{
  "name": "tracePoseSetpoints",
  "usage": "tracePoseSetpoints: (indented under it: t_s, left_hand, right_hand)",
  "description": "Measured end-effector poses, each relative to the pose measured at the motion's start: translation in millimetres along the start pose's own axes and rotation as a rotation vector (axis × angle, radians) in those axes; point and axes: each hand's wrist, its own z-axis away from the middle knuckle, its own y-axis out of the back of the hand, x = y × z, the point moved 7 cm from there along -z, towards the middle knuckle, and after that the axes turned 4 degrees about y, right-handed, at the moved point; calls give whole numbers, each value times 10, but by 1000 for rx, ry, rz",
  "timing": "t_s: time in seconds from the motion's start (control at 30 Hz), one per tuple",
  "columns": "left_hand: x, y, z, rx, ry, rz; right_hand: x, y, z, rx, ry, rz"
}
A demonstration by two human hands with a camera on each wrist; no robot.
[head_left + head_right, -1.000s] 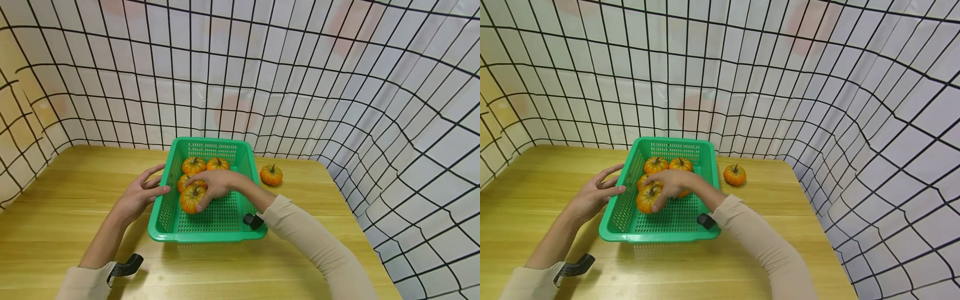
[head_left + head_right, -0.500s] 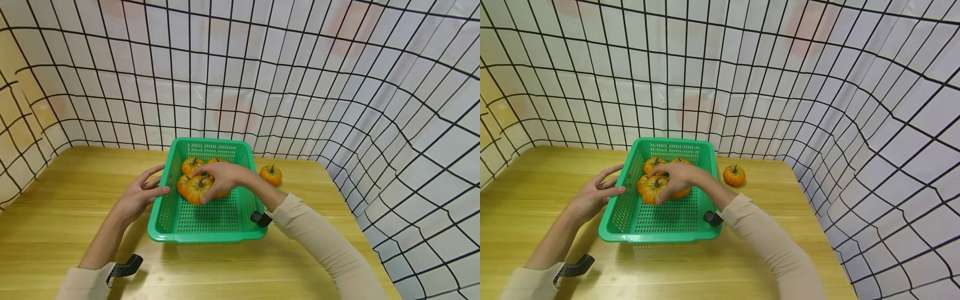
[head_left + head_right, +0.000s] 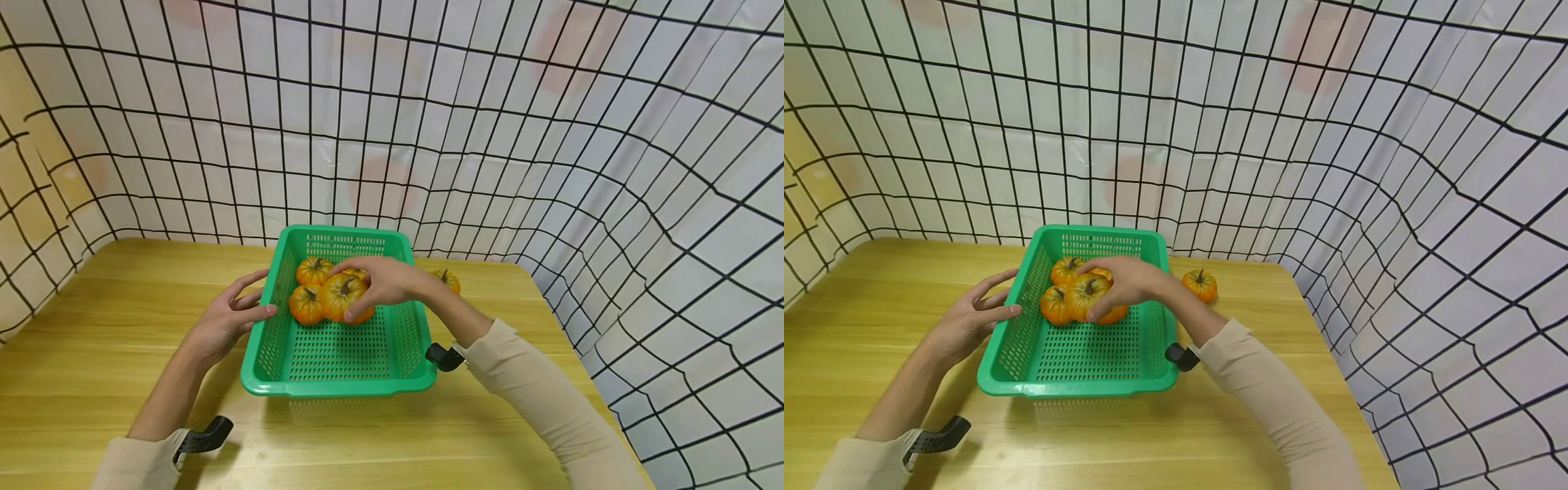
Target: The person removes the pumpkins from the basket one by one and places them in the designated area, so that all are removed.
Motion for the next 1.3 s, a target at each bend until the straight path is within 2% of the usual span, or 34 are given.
tracePoseSetpoints:
  t_s: [0.23,0.5,0.7,0.97,1.3]
  left_hand:
    - [-6,3,0,0,1,1]
    - [-11,10,-3,8,-5,-9]
    - [-7,10,-8,10,-9,-12]
    - [-7,5,-10,11,-4,-5]
    - [-9,4,-9,20,0,-7]
  right_hand:
    - [82,71,102,88,6,-135]
    - [195,133,236,166,-50,-196]
    - [257,176,353,236,-82,-215]
    - [370,237,504,335,-111,-177]
    - [575,251,670,462,-167,-228]
